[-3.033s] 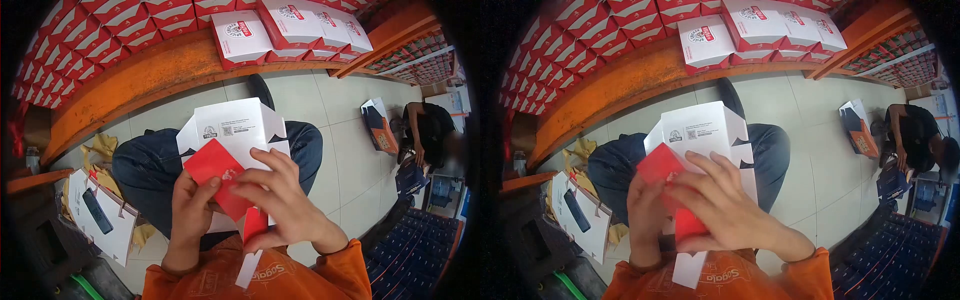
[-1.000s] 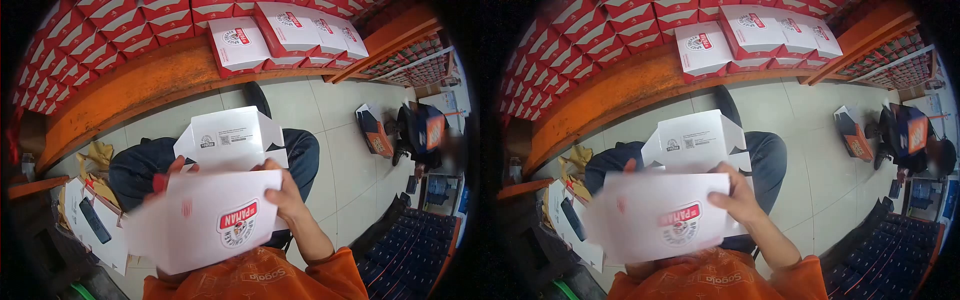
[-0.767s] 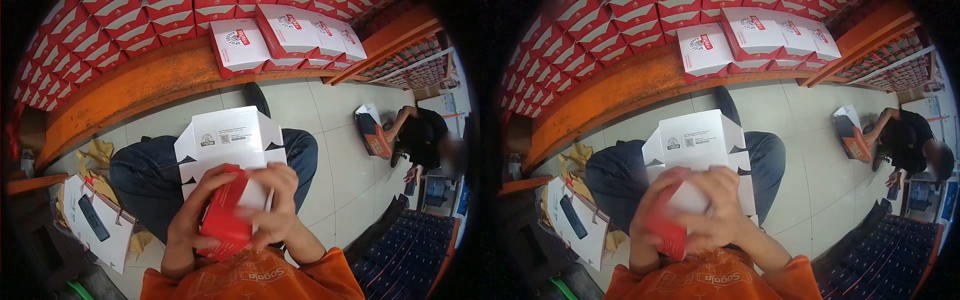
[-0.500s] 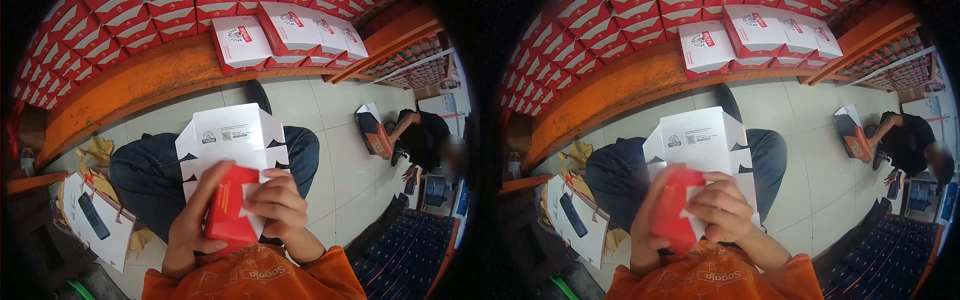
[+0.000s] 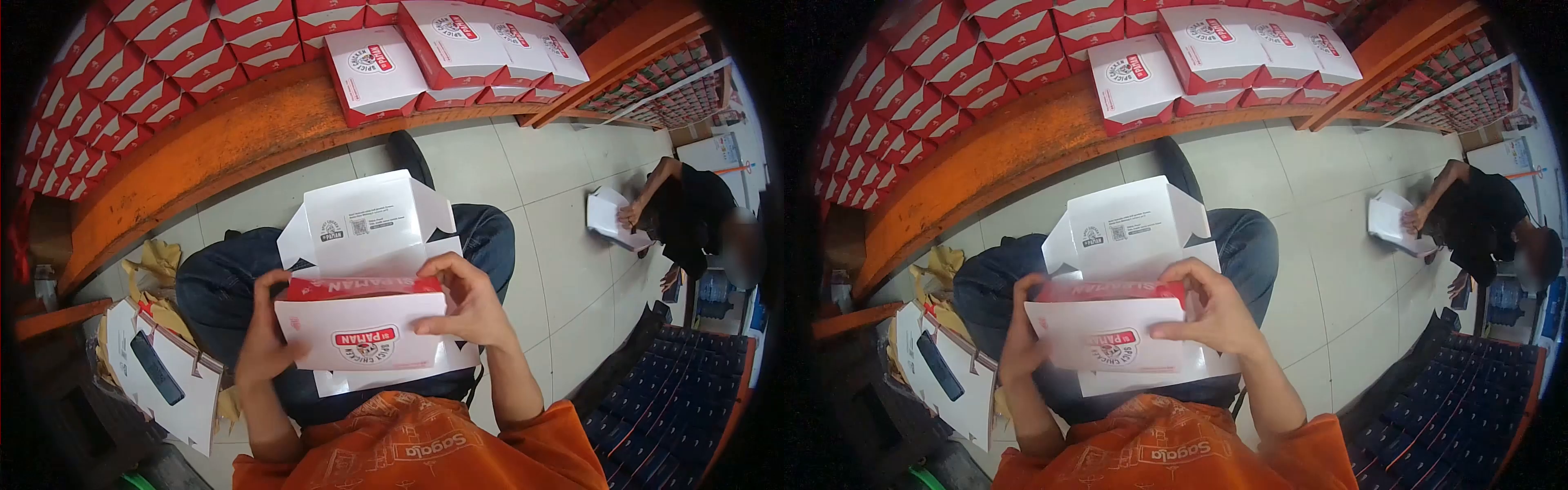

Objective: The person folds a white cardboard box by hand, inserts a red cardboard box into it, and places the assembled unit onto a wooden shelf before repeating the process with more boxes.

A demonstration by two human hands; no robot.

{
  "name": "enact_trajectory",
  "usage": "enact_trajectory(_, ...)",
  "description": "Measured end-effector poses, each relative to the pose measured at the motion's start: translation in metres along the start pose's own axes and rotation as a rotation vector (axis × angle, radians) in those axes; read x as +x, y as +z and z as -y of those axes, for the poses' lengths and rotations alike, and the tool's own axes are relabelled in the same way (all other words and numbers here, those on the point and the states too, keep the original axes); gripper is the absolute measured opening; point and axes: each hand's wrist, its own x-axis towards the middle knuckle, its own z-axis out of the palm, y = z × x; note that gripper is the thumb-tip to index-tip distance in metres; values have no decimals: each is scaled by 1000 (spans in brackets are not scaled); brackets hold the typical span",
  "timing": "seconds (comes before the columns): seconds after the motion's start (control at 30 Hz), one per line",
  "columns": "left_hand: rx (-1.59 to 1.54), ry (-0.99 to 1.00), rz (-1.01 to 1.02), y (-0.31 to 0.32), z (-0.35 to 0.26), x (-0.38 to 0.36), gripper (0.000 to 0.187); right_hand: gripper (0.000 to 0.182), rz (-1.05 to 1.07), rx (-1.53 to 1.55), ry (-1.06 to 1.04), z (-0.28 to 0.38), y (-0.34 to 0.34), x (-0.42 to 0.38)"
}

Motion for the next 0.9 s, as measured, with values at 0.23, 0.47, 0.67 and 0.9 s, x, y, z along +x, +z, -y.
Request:
enact_trajectory(0.23,40,-26,-9,-24,24,35,85,65,-13,-60,206,-12,20,1)
enact_trajectory(0.47,235,328,-121,17,-72,185,76,77,-719,328,-33,31,6,173)
enact_trajectory(0.67,493,422,-191,48,-70,310,80,70,-757,7,-182,2,-21,174)
enact_trajectory(0.9,456,536,-278,51,-68,303,61,25,-754,-110,-138,-23,-27,21)
